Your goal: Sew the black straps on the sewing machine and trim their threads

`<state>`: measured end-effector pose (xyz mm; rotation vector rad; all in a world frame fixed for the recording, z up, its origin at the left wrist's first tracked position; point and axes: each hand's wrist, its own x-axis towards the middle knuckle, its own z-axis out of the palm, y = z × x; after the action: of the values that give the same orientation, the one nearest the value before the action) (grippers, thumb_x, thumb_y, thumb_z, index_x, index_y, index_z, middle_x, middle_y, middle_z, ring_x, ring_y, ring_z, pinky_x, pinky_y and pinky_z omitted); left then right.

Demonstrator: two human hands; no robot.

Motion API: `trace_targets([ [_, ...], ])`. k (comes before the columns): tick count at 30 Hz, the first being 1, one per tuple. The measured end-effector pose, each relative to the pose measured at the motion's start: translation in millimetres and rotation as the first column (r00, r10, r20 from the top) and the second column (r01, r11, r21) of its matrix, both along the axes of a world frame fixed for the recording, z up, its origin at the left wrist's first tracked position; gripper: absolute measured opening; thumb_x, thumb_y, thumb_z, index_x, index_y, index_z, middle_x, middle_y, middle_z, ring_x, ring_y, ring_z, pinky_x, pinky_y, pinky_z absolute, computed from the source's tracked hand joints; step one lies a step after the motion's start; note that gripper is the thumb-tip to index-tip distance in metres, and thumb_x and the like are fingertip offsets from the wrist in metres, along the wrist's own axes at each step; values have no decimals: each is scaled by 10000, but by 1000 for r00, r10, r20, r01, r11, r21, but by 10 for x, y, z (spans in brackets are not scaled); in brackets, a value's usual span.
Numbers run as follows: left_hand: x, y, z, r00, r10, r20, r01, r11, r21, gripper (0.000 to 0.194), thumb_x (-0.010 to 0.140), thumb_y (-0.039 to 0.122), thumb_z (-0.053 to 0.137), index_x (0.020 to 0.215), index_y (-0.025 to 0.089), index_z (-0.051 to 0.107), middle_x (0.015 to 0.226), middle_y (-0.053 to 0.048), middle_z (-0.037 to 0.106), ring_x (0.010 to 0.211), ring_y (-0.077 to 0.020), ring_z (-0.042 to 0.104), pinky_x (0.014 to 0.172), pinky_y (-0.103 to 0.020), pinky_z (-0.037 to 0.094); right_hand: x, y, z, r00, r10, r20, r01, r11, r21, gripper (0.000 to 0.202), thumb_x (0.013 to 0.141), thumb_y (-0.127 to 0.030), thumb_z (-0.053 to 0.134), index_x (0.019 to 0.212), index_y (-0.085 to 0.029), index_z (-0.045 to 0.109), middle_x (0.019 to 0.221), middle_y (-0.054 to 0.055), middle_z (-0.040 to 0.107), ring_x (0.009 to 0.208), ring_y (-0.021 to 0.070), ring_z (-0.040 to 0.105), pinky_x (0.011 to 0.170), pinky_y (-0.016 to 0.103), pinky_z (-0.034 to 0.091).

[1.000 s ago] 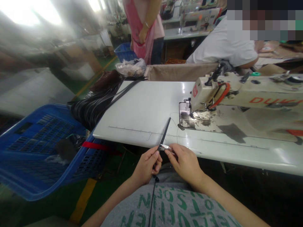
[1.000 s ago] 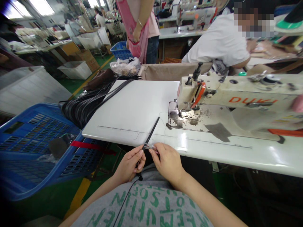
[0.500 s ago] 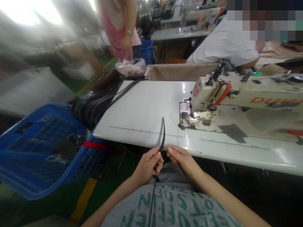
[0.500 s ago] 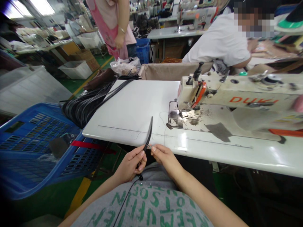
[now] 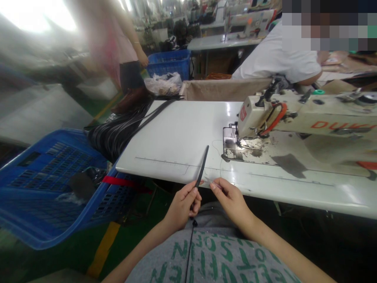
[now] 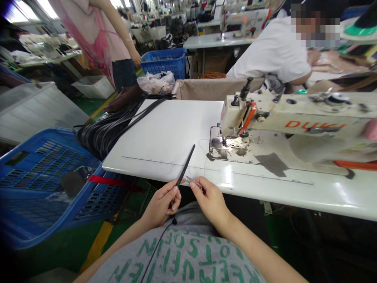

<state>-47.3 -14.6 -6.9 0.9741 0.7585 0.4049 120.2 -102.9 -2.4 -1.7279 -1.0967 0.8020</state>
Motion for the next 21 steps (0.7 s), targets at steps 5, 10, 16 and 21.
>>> trace_targets([
  [5,2,-1,-21,1000,-13,-16,13,1000,11,421,878,546,656,997,142,628,661,22,527,459,-50,377,404,-181,169,-13,-3,25,986,64,153,-57,997,-45,384,1003,-518,469,780,-224,573,691,-10,564,645,167,532,590,271,397],
  [10,-6,1,-67,999,-43,-14,43,999,17,396,903,550,625,920,155,598,595,37,503,447,-56,365,406,-185,172,-33,17,68,959,73,275,-63,997,-43,373,1023,-498,441,800,-229,571,707,5,611,657,178,576,595,277,399],
  [16,-7,-2,-94,997,-81,1,81,997,6,379,922,536,612,911,158,587,590,47,491,437,-52,358,396,-181,171,-29,59,39,922,73,380,-78,997,-4,390,1049,-465,386,801,-234,580,720,17,644,663,188,591,619,290,399],
  [21,-2,1,-54,999,-46,14,47,999,-10,361,914,486,640,1054,155,603,660,29,539,467,-61,409,400,-176,174,1,55,20,956,-6,293,7,1000,-1,400,1045,-493,393,801,-234,576,699,0,613,642,176,568,606,281,413],
])
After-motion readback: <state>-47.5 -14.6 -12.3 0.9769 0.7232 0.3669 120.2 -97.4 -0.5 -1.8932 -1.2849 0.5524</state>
